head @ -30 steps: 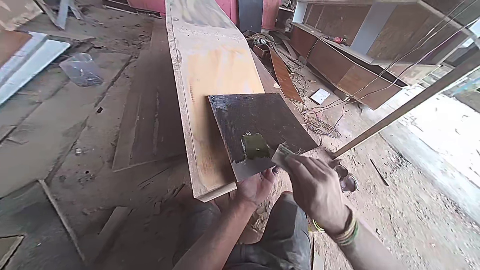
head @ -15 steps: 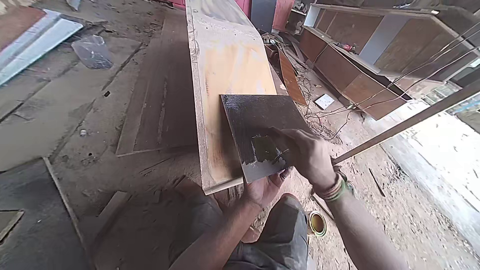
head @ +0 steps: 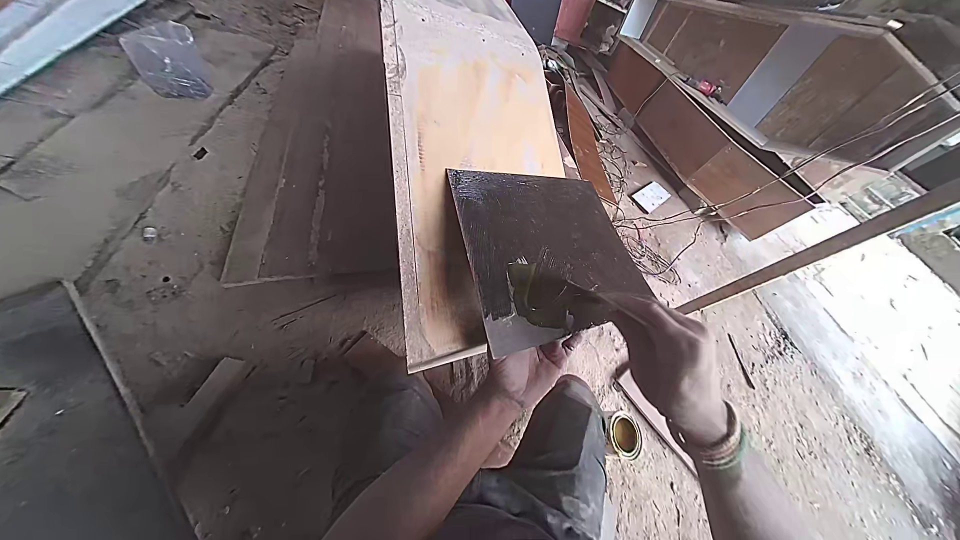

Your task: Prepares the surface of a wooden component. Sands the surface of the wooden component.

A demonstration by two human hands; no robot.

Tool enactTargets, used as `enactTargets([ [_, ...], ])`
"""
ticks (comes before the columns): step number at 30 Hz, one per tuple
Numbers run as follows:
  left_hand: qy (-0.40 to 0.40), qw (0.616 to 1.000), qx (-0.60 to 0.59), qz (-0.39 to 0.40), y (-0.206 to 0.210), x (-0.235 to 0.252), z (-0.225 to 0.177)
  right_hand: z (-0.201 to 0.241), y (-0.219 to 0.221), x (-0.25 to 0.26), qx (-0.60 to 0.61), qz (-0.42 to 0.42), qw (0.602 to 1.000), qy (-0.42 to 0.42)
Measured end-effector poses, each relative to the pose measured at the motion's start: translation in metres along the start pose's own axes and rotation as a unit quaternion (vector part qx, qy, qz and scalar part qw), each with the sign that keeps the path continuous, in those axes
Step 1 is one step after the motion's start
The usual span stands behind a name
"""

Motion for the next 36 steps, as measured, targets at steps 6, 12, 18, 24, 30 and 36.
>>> enactTargets([
  [6, 0.021, 0.991, 0.102, -0.084, 0.027, -0.013, -0.008, 0.055, 0.006, -0.043, -0.023, 0.016, 0.998, -0.060],
  [12, 0.011, 1.000, 0.005, 0.007, 0.003, -0.002, -0.004, 0.050, -0.016, 0.006, 0.036, -0.014, 0.998, -0.039],
  [18, -0.002, 1.000, 0.019, -0.011, -0.005, 0.000, -0.004, 0.029, 0.061, 0.058, -0.053, -0.004, 0.998, 0.018],
  [24, 0.060, 0.987, 0.151, 0.011, 0.044, -0.019, -0.029, 0.074, 0.056, -0.001, 0.021, 0.006, 0.995, -0.100],
  [30, 0.008, 0.998, 0.039, -0.044, 0.008, -0.007, -0.010, 0.071, 0.041, 0.044, 0.074, 0.015, 0.993, -0.087],
  [36, -0.011, 1.000, 0.020, -0.005, 0.013, -0.003, -0.014, 0.073, 0.079, 0.048, 0.018, 0.032, 0.996, -0.080],
])
Point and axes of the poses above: each hand's wrist, its own x-axis towards the middle knuckle, its own y-axis out of the palm, z = x × y, the point moved 3 cm from there along x, towards the middle knuckle, and after that the axes turned 14 degrees about y, right-handed, at the moved point
